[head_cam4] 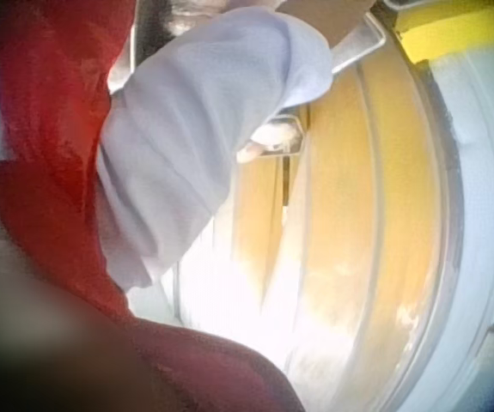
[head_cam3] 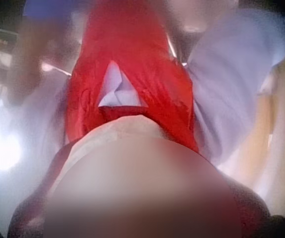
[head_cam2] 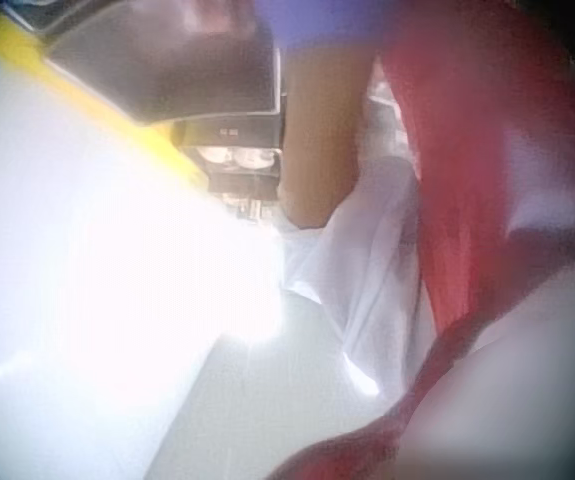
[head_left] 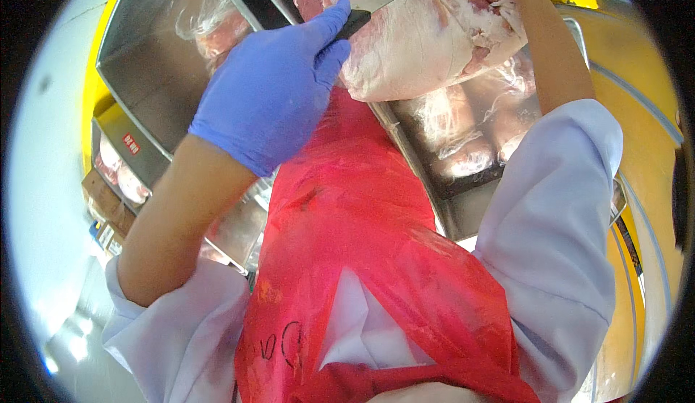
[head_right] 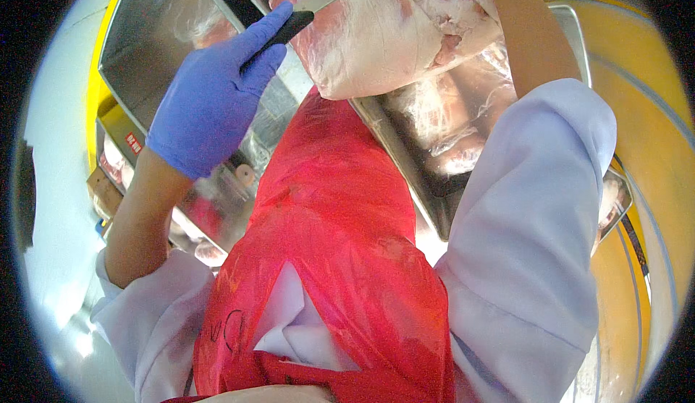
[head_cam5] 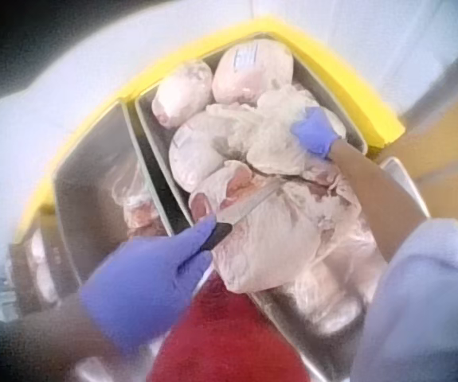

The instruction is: The person trims fat and connective tissue from large cuts of raw meat using a knife. They work over a stainless steel table with multiple metal trays, placing trimmed pieces into one tray and the main cuts into another.

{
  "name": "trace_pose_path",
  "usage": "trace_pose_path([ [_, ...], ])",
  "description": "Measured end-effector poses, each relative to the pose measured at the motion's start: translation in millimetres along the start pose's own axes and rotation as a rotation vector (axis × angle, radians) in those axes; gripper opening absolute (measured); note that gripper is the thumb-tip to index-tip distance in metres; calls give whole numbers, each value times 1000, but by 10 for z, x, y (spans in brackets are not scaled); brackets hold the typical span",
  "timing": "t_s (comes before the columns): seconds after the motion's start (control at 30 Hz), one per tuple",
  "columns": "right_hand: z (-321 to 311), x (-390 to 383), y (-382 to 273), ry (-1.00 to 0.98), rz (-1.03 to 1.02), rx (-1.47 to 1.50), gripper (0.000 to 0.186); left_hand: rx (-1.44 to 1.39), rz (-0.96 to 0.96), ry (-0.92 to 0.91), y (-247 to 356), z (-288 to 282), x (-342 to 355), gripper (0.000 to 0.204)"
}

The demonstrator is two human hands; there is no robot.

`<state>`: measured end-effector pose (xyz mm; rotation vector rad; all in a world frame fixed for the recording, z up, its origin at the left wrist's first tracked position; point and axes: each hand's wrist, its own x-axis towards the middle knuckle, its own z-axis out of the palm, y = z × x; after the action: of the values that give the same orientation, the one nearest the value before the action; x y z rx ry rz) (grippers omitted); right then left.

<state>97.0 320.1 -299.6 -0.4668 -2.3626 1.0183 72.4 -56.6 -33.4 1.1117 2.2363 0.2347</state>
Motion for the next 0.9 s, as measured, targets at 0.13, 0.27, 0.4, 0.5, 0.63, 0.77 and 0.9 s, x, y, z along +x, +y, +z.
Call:
trace_pose_path([
  [0.13, 99, 68, 300, -58, -130, -176, 9, -75, 40, 20, 123, 57, 40, 43],
  [0.27, 315, 34, 488, -8, -116, 148, 9, -99, -76, -18, 295, 96, 33, 45],
  [0.4, 256, 116, 135, -79, -132, 159, 6, -78, -302, -123, 573, 125, 28, 47],
  [0.5, 315, 85, 207, -24, -41, 257, 5, -183, -240, -12, 592, 409, -28, 48],
  [0.63, 324, 142, 920, -67, -365, -195, 7, -265, -198, 102, 547, 770, 88, 47],
  [0.77, 276, 115, 330, -87, 140, 407, 9, -283, -180, 283, 310, 1073, 40, 50],
  [0.9, 179, 107, 353, -33, 140, 566, 8, -193, -160, 384, 168, 1366, 43, 53],
])
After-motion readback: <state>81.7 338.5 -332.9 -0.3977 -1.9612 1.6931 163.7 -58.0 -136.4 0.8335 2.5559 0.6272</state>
